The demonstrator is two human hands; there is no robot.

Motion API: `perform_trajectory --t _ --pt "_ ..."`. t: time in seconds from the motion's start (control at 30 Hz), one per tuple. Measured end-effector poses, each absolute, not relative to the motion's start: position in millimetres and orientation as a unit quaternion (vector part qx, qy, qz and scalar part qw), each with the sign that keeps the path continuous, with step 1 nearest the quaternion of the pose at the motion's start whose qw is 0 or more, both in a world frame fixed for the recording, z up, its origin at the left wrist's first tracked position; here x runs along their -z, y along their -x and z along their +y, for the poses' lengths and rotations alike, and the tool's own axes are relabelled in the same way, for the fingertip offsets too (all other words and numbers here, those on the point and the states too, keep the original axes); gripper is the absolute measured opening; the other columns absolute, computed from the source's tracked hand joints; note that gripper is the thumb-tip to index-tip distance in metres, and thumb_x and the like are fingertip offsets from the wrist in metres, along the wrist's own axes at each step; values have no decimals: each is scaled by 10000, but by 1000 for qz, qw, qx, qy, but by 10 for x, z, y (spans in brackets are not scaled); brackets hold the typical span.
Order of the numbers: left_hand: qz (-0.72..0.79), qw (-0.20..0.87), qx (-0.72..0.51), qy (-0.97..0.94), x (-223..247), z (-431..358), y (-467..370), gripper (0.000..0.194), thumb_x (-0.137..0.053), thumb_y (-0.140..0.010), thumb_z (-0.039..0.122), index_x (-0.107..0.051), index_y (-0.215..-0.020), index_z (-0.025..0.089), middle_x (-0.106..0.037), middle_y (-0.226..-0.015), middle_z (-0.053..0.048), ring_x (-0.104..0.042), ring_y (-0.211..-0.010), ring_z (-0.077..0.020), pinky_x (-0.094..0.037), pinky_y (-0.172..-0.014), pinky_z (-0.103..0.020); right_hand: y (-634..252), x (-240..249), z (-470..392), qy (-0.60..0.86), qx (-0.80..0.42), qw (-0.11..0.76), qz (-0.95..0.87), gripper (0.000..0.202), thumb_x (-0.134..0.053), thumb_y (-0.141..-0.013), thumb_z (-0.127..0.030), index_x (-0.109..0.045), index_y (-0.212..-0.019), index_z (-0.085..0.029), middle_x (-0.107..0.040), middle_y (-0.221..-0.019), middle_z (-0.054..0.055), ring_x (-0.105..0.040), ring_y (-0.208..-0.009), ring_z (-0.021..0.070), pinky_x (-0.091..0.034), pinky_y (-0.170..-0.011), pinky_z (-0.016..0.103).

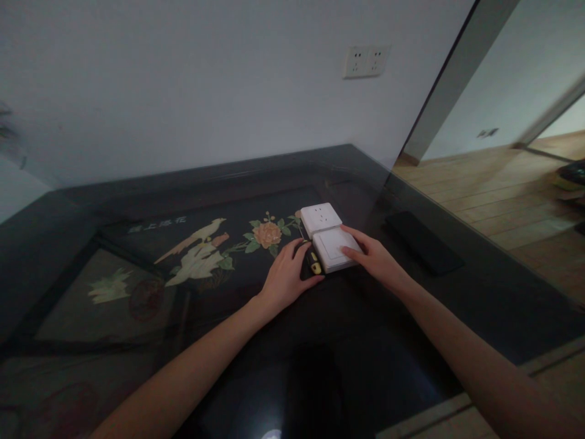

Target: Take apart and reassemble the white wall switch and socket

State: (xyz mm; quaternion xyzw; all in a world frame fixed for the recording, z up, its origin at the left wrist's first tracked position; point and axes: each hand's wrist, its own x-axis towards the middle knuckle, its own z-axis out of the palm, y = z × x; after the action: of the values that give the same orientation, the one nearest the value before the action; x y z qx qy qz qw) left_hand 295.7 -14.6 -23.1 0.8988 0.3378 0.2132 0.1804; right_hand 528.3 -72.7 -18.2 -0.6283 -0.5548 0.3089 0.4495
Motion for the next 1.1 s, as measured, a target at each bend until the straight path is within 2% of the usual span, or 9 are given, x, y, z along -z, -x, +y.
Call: perform_trajectory --t 0.13,0.23,0.37,0.53,0.67,0.77,0.87,0.97,1.1 --pt "331 178 -216 -901 224 -154 -2956 648 -708 -832 398 -440 -1370 156 -435 -1455 -174 -447 -1339 -338 -416 -1104 -508 -5290 206 -715 629 -298 449 -561 572 -672 -834 -358 -541 -1378 -236 -536 -1449 96 -518 -1310 298 -376 -1116 533" --pt "324 177 -225 -901 176 -154 -2945 571 -669 -866 369 -452 -1359 180 -445 -1450 -163 -451 -1337 -327 -418 -1099 -515 -5294 228 -705 627 -290 449 -567 558 -672 -832 -357 -552 -1367 -248 -549 -1438 88 -526 -1303 294 -388 -1109 533" --pt "298 184 -243 -905 64 -203 -2773 423 -595 -918 288 -484 -1320 217 -541 -1369 -112 -512 -1281 -267 -437 -1089 -472 -5300 231 -701 628 -271 454 -572 527 -666 -833 -362 -576 -1340 -250 -574 -1413 86 -552 -1275 291 -409 -1094 532" --pt "268 195 -269 -904 -34 -366 -2235 188 -473 -963 183 -603 -1096 213 -675 -1083 -60 -648 -1017 -185 -550 -898 -338 -5304 84 -763 635 -196 487 -566 398 -579 -895 -398 -609 -1261 -245 -620 -1326 96 -593 -1201 264 -506 -993 451" --pt "233 172 -284 -914 -52 -438 -1818 180 -447 -954 160 -605 -872 185 -666 -858 -52 -632 -811 -162 -529 -726 -280 -5092 -159 -885 608 -115 512 -596 208 -510 -947 -377 -637 -1014 -226 -654 -1072 93 -624 -1003 234 -524 -855 372" --pt "182 133 -270 -936 -56 -449 -1613 203 -475 -930 191 -573 -753 189 -640 -764 -47 -589 -727 -172 -472 -659 -301 -4712 -295 -979 531 -134 464 -696 179 -517 -949 -312 -612 -822 -231 -647 -811 43 -614 -775 185 -494 -723 312" --pt "126 100 -250 -955 -39 -475 -1514 273 -477 -922 225 -510 -652 201 -584 -638 -22 -537 -618 -165 -400 -579 -309 -4245 -307 -1037 417 -175 393 -801 231 -532 -938 -300 -593 -731 -216 -635 -730 30 -595 -699 158 -468 -635 271" --pt "67 82 -228 -968 22 -524 -1512 300 -487 -924 247 -497 -627 209 -564 -587 -7 -523 -563 -157 -357 -528 -315 -3873 -192 -1038 303 -178 302 -886 348 -447 -979 -259 -519 -643 -202 -564 -604 10 -517 -595 130 -396 -566 261" --pt "19 74 -199 -977 137 -569 -1561 296 -559 -906 292 -532 -622 212 -590 -565 9 -535 -526 -147 -369 -496 -319 -3697 31 -1001 259 -178 264 -912 393 -417 -973 -222 -452 -582 -207 -497 -518 -25 -466 -520 104 -333 -511 248"
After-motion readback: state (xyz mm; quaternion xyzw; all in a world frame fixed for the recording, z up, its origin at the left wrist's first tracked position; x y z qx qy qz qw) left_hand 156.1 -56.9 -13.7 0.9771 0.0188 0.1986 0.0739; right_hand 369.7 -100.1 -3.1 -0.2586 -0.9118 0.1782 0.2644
